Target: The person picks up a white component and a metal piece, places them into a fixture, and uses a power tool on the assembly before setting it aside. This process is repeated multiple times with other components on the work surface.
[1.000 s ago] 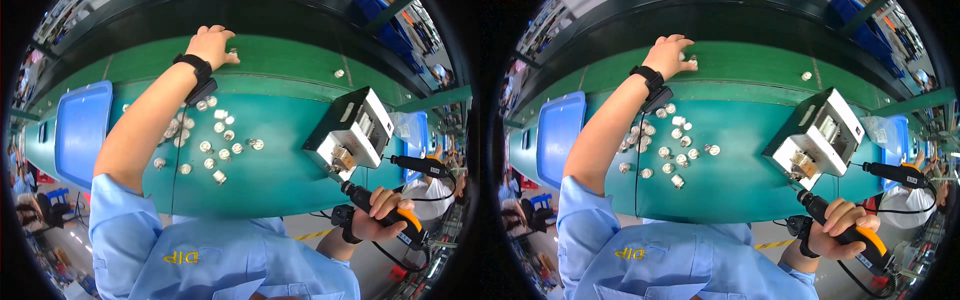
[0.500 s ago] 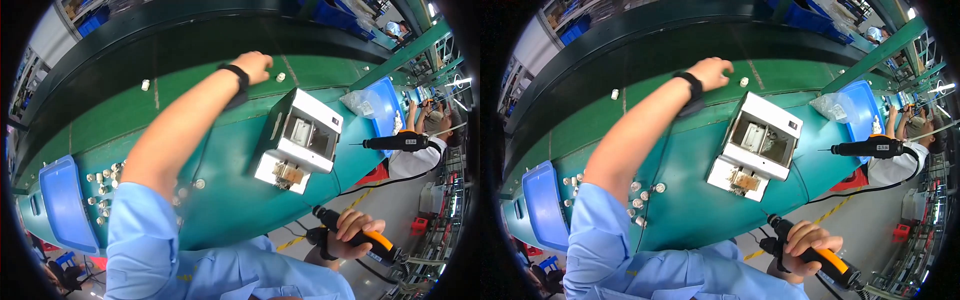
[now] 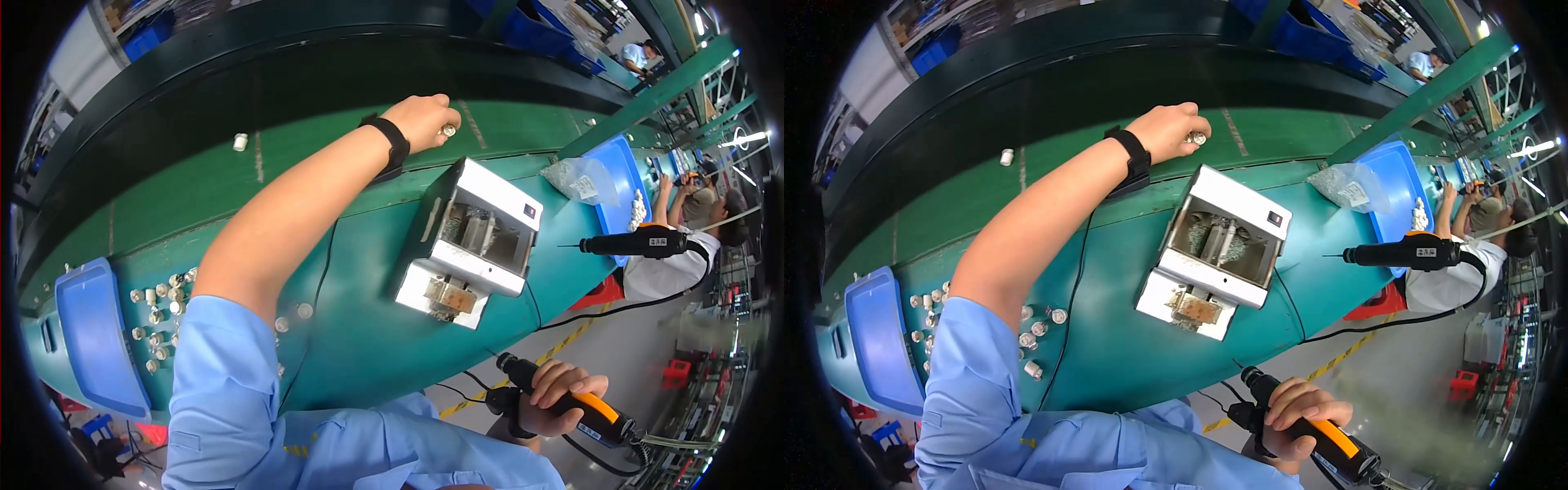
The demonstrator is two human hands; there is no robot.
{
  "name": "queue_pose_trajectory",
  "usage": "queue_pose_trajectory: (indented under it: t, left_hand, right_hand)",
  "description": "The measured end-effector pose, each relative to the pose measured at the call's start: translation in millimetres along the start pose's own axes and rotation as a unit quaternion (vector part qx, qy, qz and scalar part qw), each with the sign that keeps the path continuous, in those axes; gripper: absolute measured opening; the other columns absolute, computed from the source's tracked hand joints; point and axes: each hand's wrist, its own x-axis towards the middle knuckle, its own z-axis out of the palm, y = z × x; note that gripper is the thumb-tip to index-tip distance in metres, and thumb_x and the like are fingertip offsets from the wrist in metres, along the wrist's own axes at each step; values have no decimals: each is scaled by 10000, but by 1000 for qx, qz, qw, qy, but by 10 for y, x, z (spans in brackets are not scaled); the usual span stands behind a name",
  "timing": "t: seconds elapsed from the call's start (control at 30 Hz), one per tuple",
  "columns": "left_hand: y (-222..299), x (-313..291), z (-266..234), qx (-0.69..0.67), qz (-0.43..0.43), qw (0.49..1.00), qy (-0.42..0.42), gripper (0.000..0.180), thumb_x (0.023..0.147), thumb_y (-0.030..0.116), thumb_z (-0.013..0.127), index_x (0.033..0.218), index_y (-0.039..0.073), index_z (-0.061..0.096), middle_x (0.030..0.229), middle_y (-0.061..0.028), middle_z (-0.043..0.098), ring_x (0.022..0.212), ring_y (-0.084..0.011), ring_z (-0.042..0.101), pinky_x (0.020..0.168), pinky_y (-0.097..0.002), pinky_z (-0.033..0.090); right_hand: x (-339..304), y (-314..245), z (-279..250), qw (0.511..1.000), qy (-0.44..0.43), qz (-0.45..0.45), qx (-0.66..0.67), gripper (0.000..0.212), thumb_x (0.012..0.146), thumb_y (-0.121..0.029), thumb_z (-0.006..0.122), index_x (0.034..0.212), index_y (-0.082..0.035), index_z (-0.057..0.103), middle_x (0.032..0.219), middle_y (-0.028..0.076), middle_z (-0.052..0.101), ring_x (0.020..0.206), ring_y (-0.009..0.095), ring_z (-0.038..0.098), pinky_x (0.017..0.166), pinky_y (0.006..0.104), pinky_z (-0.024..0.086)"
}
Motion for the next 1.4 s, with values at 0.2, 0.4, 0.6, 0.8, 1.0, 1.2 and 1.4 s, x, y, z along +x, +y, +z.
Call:
queue_pose_trajectory:
  t: [0.2, 0.4, 0.6, 0.8, 1.0, 1.2, 1.4]
  left_hand:
    - [-66, -472, -341, 13, -1, 1000, 7, 204, 779, 118, 662, 981, 118, 688, 947, -137, 635, 871, -314, 649, 791, -393, 533]
    - [-530, -1010, -479, -79, -313, 941, -101, 247, 822, 199, 685, 1016, 47, 669, 838, -109, 705, 622, -175, 678, 638, -335, 547]
    - [-8, -1495, -1218, -109, -228, 967, -5, 175, 875, 177, 649, 956, 26, 684, 753, -64, 660, 589, -149, 623, 594, -287, 510]
    - [1378, -2646, -1313, -83, -83, 993, -10, 212, 797, 7, 653, 1008, 32, 656, 922, -113, 596, 808, -244, 622, 653, -314, 488]
    - [1872, -3296, -375, -227, -216, 949, -43, 229, 770, -11, 706, 988, 38, 655, 900, -112, 577, 698, -231, 609, 636, -314, 510]
    - [1669, -3294, 51, -337, -288, 896, 8, 137, 805, 19, 688, 940, 12, 660, 895, -100, 577, 687, -216, 618, 620, -316, 509]
    - [1645, -3318, 134, -398, -296, 867, 39, 114, 827, 33, 695, 932, -4, 670, 917, -97, 596, 686, -168, 609, 613, -279, 500]
  right_hand:
    - [-15, 21, 68, 1000, 4, 11, 2, 298, 931, -359, 564, 959, -96, 425, 553, -25, 466, 457, 79, 483, 480, 221, 379]
    - [-31, -67, 155, 1000, 3, 26, 17, 325, 932, -383, 561, 976, -90, 426, 542, -25, 446, 452, 85, 457, 477, 225, 359]
    - [53, -65, 217, 997, 3, 69, 18, 405, 931, -425, 556, 1069, -62, 439, 546, -17, 439, 455, 94, 439, 483, 235, 347]
    - [235, 53, 298, 992, -42, 61, 98, 382, 974, -394, 456, 1140, -53, 499, 633, -17, 419, 552, 82, 397, 586, 254, 318]
    - [387, 171, 476, 986, -89, 28, 140, 378, 986, -390, 418, 1136, -54, 507, 639, -9, 426, 550, 105, 400, 590, 280, 346]
    - [399, 282, 605, 990, -79, 49, 104, 355, 983, -385, 421, 1099, -59, 499, 623, -3, 429, 535, 108, 404, 577, 289, 359]
    - [466, 411, 642, 977, -163, 66, 120, 308, 977, -362, 425, 1038, -67, 484, 601, -1, 424, 512, 110, 397, 563, 283, 357]
